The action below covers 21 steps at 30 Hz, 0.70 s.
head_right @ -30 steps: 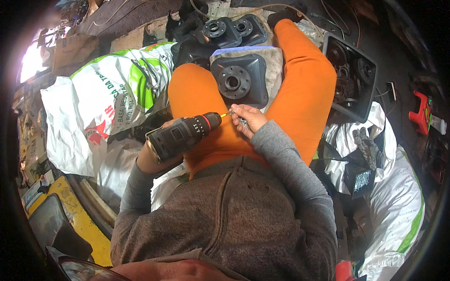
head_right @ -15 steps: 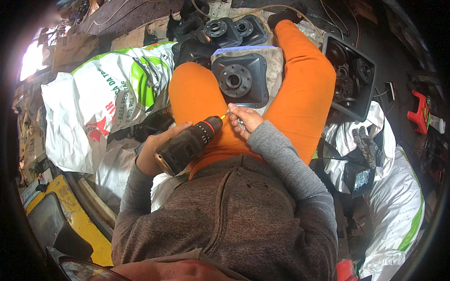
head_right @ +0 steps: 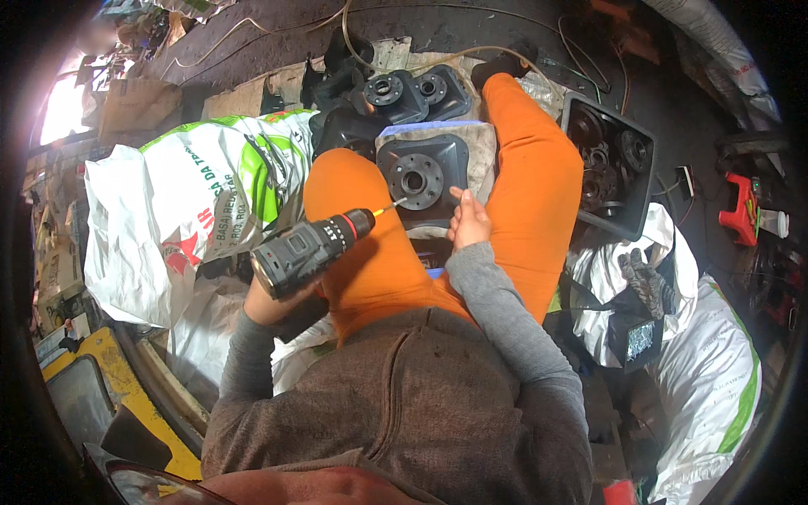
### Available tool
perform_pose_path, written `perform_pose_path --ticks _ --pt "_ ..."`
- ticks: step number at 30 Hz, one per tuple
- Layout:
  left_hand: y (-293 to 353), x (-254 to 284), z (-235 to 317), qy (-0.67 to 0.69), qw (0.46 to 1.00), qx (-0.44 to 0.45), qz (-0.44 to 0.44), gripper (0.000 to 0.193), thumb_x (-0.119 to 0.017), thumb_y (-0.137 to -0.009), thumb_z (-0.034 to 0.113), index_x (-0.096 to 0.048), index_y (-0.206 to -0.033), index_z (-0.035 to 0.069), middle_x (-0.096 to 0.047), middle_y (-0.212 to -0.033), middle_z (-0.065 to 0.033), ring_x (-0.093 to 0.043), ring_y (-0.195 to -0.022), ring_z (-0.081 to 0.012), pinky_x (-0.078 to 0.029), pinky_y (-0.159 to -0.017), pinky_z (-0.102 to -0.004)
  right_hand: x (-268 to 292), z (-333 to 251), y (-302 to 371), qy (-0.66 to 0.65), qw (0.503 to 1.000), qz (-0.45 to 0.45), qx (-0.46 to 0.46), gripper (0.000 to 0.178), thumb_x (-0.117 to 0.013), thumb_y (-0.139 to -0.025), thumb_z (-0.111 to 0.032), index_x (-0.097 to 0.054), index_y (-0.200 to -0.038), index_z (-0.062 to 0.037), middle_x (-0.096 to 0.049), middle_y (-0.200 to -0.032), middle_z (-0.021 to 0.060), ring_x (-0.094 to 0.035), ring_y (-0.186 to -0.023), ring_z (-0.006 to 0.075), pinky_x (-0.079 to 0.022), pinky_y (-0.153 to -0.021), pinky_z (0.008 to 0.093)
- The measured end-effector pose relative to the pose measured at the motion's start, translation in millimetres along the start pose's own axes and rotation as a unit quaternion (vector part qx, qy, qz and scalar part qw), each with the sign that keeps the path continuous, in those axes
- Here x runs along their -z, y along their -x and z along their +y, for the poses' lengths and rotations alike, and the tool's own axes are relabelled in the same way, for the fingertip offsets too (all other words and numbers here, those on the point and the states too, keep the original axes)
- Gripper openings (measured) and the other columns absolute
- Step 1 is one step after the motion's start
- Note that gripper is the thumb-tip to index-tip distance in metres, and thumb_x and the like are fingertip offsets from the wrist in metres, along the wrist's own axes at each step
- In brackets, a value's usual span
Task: The person sits on the floor and uses a cordless impact driver to fasten screws into black mechanical housings resting on their lap. They repeatedly pick up screws, align them in the housing, and drive them in, then place the completed units into a nearby white bag.
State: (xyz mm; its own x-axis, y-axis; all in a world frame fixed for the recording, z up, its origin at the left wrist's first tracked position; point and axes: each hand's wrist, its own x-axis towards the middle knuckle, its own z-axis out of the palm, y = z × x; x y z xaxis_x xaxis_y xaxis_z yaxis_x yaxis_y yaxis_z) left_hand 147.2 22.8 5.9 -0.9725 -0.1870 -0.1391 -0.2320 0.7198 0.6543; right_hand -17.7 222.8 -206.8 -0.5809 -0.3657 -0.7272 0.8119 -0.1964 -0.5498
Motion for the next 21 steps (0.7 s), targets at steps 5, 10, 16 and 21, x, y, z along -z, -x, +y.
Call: perform_pose_path --ticks 5,10,16,21 --pt "-27.3 12.8 3.7 0.027 0.999 0.045 -0.004 0.049 -0.075 -0.073 0.009 -0.059 -0.119 0.001 -0.063 -0.119 -0.0152 -0.061 -0.108 -0.0293 -0.046 -0.096 -0.0361 -41.7 2.5 -58.6 0.270 0.936 0.160 0.159 0.049 -0.056 -0.093 -0.049 -0.070 -0.089 -0.0024 -0.068 -0.084 0.0084 -0.063 -0.079 0.0236 -0.049 -0.076 0.0342" --pt "-54.6 12.2 -10.6 0.032 0.999 0.023 -0.028 0.053 -0.074 -0.073 0.009 -0.057 -0.123 0.002 -0.062 -0.121 -0.0151 -0.062 -0.106 -0.0293 -0.048 -0.094 -0.0344 -50.1 9.0 -66.8 0.368 0.887 0.146 0.237 0.053 -0.059 -0.090 -0.050 -0.065 -0.075 0.0002 -0.060 -0.074 0.0156 -0.059 -0.071 0.0284 -0.045 -0.069 0.0398" --pt "-79.5 4.8 -10.2 0.034 0.992 0.078 -0.089 0.049 -0.070 -0.077 0.008 -0.055 -0.123 -0.001 -0.064 -0.113 -0.0168 -0.063 -0.100 -0.0282 -0.049 -0.089 -0.0339 -44.2 18.6 -69.7 0.308 0.900 0.124 0.281 0.046 -0.059 -0.094 -0.038 -0.062 -0.072 0.0032 -0.054 -0.066 0.0147 -0.053 -0.062 0.0270 -0.042 -0.062 0.0399" --pt "-97.9 1.4 -5.5 0.022 0.991 0.071 -0.108 0.049 -0.071 -0.076 0.012 -0.056 -0.121 0.000 -0.064 -0.112 -0.0172 -0.064 -0.099 -0.0301 -0.049 -0.089 -0.0351 -45.5 23.4 -69.1 0.277 0.898 0.135 0.313 0.044 -0.058 -0.095 -0.031 -0.060 -0.068 0.0034 -0.052 -0.064 0.0143 -0.051 -0.059 0.0262 -0.040 -0.059 0.0389"
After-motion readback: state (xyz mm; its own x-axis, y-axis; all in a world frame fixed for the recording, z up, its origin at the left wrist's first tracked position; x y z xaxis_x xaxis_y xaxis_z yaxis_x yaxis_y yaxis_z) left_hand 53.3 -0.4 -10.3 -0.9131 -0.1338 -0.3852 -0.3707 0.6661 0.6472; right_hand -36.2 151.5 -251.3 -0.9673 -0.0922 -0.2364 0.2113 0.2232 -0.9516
